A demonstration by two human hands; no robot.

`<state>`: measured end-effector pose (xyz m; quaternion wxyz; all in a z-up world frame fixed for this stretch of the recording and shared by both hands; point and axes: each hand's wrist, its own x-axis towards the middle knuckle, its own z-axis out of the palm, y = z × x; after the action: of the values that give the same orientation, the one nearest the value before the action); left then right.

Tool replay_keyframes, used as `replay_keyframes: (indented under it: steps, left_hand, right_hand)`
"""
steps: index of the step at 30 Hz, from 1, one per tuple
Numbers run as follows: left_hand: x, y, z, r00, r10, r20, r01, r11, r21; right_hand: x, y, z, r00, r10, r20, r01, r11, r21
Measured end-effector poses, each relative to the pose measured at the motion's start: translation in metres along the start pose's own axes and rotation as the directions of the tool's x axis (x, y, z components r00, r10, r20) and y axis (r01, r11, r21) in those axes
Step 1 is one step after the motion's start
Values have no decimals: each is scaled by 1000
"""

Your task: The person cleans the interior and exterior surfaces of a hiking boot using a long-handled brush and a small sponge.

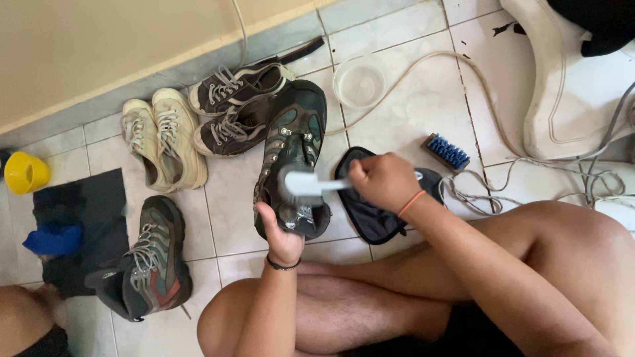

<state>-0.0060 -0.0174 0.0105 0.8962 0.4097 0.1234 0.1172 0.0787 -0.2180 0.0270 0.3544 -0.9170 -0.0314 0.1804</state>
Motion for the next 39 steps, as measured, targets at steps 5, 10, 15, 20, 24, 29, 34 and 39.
replay_keyframes:
  steps: [5, 10, 15, 20, 24, 29, 34, 39]
  left_hand:
    - [5, -11, 0, 992, -63, -106, 60, 998, -30]
    - [10, 2, 17, 981, -136, -138, 112, 979, -170]
    - [20, 32, 62, 952, -286, -105, 236, 910, -341]
    - [29, 61, 43, 965, -261, -21, 262, 958, 119]
    - [35, 99, 26, 962, -218, 163, -43, 470, 881]
    - [84, 121, 21, 891, -110, 439, -452, -156, 878]
    - [114, 109, 28, 887, -344, 308, -345, -53, 937]
    - [111, 95, 22, 899, -418, 129, -220, -176, 960]
  right_hand:
    - [0, 6, 1, 997, 80, 17, -80, 997, -12]
    - [4, 5, 13, 980, 121, 156, -141, 982, 126]
    - [32, 36, -4, 972, 209, 111, -199, 975, -97]
    - [43, 60, 8, 956, 277, 99, -287, 952, 108]
    - [43, 64, 14, 950, 305, 73, -313, 918, 244]
    - [41, 63, 13, 951, 293, 104, -310, 886, 343]
    - [37, 65, 8, 961, 246, 130, -278, 873, 400]
    - [18, 46, -21, 975, 179, 135, -223, 836, 502]
